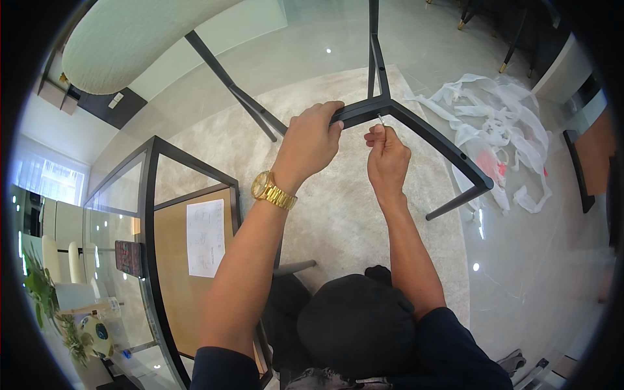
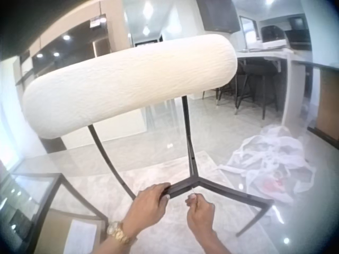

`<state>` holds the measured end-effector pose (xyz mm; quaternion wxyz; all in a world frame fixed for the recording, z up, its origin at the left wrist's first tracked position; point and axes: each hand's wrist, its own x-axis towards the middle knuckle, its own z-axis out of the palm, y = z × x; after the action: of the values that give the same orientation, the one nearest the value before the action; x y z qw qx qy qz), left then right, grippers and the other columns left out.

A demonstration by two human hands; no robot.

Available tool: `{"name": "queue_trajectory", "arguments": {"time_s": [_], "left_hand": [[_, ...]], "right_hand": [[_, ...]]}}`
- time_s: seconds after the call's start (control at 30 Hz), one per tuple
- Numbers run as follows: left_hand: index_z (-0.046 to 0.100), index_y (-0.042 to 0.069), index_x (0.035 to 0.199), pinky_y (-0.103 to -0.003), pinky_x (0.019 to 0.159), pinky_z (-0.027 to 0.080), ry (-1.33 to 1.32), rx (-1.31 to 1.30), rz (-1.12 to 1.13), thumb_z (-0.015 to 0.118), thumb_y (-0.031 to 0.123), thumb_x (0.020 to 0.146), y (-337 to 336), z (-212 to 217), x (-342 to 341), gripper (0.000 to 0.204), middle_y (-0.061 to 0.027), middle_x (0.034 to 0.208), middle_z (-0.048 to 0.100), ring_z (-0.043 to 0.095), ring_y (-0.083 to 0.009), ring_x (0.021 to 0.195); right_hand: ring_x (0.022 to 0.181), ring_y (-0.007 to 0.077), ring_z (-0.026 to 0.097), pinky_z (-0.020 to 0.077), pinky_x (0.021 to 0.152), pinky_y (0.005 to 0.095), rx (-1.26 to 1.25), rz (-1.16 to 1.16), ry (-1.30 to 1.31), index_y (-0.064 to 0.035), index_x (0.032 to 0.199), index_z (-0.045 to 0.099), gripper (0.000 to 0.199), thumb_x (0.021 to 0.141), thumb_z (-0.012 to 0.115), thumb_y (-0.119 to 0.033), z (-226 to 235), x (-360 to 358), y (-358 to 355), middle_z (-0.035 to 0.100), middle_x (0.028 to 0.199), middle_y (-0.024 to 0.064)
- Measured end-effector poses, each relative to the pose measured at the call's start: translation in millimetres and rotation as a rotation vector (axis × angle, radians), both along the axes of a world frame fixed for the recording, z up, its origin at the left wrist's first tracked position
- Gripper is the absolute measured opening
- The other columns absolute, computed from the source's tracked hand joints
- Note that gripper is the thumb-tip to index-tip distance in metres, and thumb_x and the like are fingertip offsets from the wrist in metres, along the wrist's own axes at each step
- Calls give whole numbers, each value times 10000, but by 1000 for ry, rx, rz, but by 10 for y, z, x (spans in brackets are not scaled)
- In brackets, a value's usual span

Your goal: The person assembles a chair by connecting the metal frame components with screws and then removing the plastic cover from the cushioned seat and placing it on the frame.

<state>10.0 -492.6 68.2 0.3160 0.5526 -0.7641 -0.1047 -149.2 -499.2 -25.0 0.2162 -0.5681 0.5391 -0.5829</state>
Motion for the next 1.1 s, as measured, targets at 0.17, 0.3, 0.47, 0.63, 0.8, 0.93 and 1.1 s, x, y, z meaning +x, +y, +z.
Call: {"name": "queue_trajectory", "arguments": {"time_s": [0.17, 0.3, 0.47, 0.63, 0.8, 0.93, 1.1], "left_hand": [[678, -15, 1225, -472, 860, 525, 128, 70, 39, 560, 204, 1025, 55, 41, -29, 319, -231, 1028, 725, 685, -403, 960], [680, -19, 1205, -488, 875, 522, 172, 87, 58, 485, 252, 1063, 40, 129, -4, 363, -246, 1010, 716, 674, -429, 974], [672, -6, 1248, -469, 932, 506, 90, 37, -7, 551, 319, 1017, 66, 79, 32, 417, -223, 1146, 717, 673, -393, 1068], [672, 51, 1284, -465, 957, 491, -28, 14, -19, 641, 340, 952, 115, 48, 35, 441, -162, 1257, 699, 660, -346, 1132], [682, 91, 1294, -439, 947, 514, -130, -53, -31, 707, 284, 933, 136, 22, 23, 410, -134, 1268, 707, 678, -325, 1112], [707, 84, 1258, -426, 894, 543, -82, -80, -46, 716, 298, 952, 92, 23, 15, 373, -126, 1216, 728, 704, -320, 1045], [741, 64, 1186, -427, 870, 561, -41, -70, -19, 705, 325, 973, 77, 64, -48, 340, -136, 1156, 747, 714, -332, 1014]], "right_hand": [[629, 178, 695, 506, 573, 335, 361, 193, -521, 38, 984, 674, 444, 1133, 442, -310, 228, 157, 121, 750, 854, 151], [573, 89, 562, 444, 559, 247, 600, 406, -884, 41, 1160, 609, 382, 1147, 405, -282, 531, 64, 117, 736, 1042, 170], [545, 43, 399, 382, 535, 219, 832, 503, -1573, 47, 1334, 483, 322, 1155, 342, -180, 788, -96, -56, 609, 1332, 205], [728, 95, 567, 471, 626, 244, 759, 626, -1589, 53, 1334, 491, 292, 1110, 370, -90, 767, -171, -61, 643, 1313, 205], [987, 192, 690, 553, 783, 320, 725, 791, -1027, 63, 1338, 525, 321, 1046, 445, -45, 774, -343, 101, 680, 1292, 185], [928, 223, 722, 559, 795, 357, 619, 680, -563, 83, 1253, 613, 349, 1020, 594, -176, 725, -334, 129, 733, 1165, 169], [744, 178, 760, 561, 639, 321, 271, 325, 240, 75, 1003, 733, 410, 1018, 684, -332, 647, -266, 68, 761, 793, 151]]}}
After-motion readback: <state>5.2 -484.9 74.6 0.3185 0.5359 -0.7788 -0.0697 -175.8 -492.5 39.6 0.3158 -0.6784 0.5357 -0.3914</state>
